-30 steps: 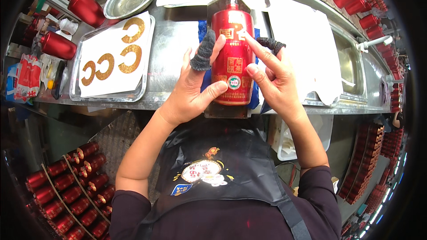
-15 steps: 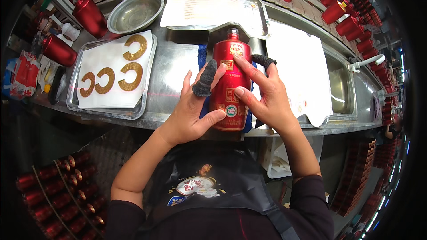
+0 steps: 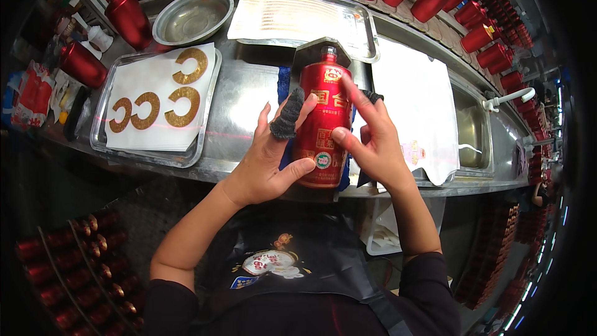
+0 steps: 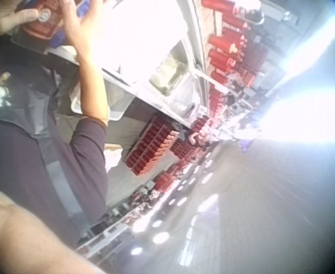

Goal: The person applies gold decorative rings to the necks of red bottles, smooths them with a cloth, and affixes a label to the bottle body. The finished bottle is placed on a nearby rack.

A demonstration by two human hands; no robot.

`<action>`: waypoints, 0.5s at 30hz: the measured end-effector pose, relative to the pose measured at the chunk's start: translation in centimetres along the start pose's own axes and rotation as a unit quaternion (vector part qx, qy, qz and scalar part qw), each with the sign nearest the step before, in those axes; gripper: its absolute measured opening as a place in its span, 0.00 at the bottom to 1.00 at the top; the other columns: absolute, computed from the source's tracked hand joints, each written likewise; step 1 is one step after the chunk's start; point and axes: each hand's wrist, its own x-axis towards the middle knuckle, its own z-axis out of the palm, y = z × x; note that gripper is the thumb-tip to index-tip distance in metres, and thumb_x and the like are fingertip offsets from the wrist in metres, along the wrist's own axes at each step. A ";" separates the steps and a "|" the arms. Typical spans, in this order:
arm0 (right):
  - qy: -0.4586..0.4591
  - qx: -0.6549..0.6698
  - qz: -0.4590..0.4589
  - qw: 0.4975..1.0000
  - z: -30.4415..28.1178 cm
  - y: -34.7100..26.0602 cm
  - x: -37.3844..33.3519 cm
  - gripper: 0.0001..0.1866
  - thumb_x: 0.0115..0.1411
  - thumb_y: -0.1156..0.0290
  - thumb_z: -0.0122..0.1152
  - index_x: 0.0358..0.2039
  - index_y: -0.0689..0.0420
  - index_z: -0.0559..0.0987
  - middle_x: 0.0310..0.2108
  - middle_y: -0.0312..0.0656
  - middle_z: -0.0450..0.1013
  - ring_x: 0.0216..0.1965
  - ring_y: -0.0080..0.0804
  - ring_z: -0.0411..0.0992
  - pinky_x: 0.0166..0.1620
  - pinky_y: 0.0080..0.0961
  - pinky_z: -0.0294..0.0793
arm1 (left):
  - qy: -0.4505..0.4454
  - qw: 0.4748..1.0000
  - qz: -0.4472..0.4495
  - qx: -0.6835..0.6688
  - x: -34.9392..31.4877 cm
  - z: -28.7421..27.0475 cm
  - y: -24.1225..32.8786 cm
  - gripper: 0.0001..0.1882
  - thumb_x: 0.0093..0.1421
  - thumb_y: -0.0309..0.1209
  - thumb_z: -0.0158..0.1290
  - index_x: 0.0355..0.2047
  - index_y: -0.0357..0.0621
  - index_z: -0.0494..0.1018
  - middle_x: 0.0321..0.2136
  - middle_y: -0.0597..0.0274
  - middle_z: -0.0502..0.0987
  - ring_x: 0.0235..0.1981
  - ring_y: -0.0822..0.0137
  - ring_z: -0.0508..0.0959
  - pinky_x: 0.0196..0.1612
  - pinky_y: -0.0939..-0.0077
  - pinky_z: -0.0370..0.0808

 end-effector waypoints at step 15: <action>0.053 0.039 -0.136 0.988 -0.2 -2.5 -4.6 0.26 0.51 0.82 0.69 0.51 0.61 0.72 0.37 0.42 0.74 0.36 0.30 0.75 0.39 0.23 0.74 | 0.067 0.979 -0.092 -0.169 -2.1 2.3 0.6 0.56 0.57 0.41 0.64 0.72 0.36 0.36 0.72 0.40 0.44 0.72 0.46 0.48 0.72 0.56 0.45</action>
